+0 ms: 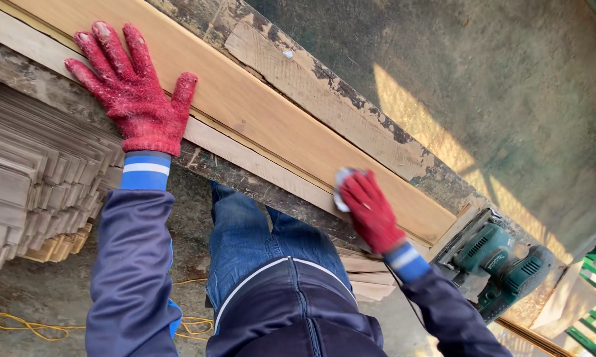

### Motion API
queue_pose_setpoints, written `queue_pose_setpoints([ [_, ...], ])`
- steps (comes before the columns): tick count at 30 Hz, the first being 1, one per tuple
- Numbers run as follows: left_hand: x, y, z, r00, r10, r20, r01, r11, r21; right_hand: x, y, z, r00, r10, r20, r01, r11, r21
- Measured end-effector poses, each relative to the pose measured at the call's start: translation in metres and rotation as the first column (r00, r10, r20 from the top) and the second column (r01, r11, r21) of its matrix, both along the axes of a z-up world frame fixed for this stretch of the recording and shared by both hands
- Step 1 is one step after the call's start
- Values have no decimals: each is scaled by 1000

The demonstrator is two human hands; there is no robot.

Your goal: Sanding a long wooden plank by hand using a small piece of sandpaper.

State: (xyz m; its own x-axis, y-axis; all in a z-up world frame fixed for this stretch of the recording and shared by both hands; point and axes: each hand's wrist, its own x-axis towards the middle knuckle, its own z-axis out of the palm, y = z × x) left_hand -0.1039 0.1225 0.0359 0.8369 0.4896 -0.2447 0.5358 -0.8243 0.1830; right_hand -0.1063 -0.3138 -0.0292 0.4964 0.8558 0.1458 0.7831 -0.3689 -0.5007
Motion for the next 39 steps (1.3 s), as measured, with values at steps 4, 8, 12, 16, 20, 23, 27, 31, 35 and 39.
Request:
queue_pose_setpoints([
  [4,-4,8,-14,1000,-16,-17,16,999,44,-5,-31,7,999,-43,5,43,972,-230],
  [8,-4,9,-15,999,-41,17,39,997,63,16,78,9,996,33,85,-26,996,-90],
  [12,-9,10,-24,998,-56,14,53,990,134,41,200,1,995,56,87,-51,997,-55],
  [16,-7,8,-19,999,-50,-2,50,994,100,38,182,5,995,43,86,-47,998,39],
  [20,-8,11,-21,999,-52,8,51,995,83,4,46,10,999,-25,-21,24,999,-46],
  [23,-5,10,-17,999,-46,-3,46,997,69,-19,-11,8,994,-66,-82,43,967,-250],
  [27,2,10,-7,999,-39,-16,39,999,31,6,90,25,995,-95,-19,92,984,-152],
  [31,-1,8,-8,999,-47,7,47,998,30,30,201,0,995,-90,31,91,996,-6],
  [35,-1,6,-8,995,-15,-99,19,999,43,38,223,-11,994,-104,24,103,995,7],
  [39,3,2,-1,999,-10,-43,10,1000,5,16,81,-1,986,-169,-9,170,983,69],
])
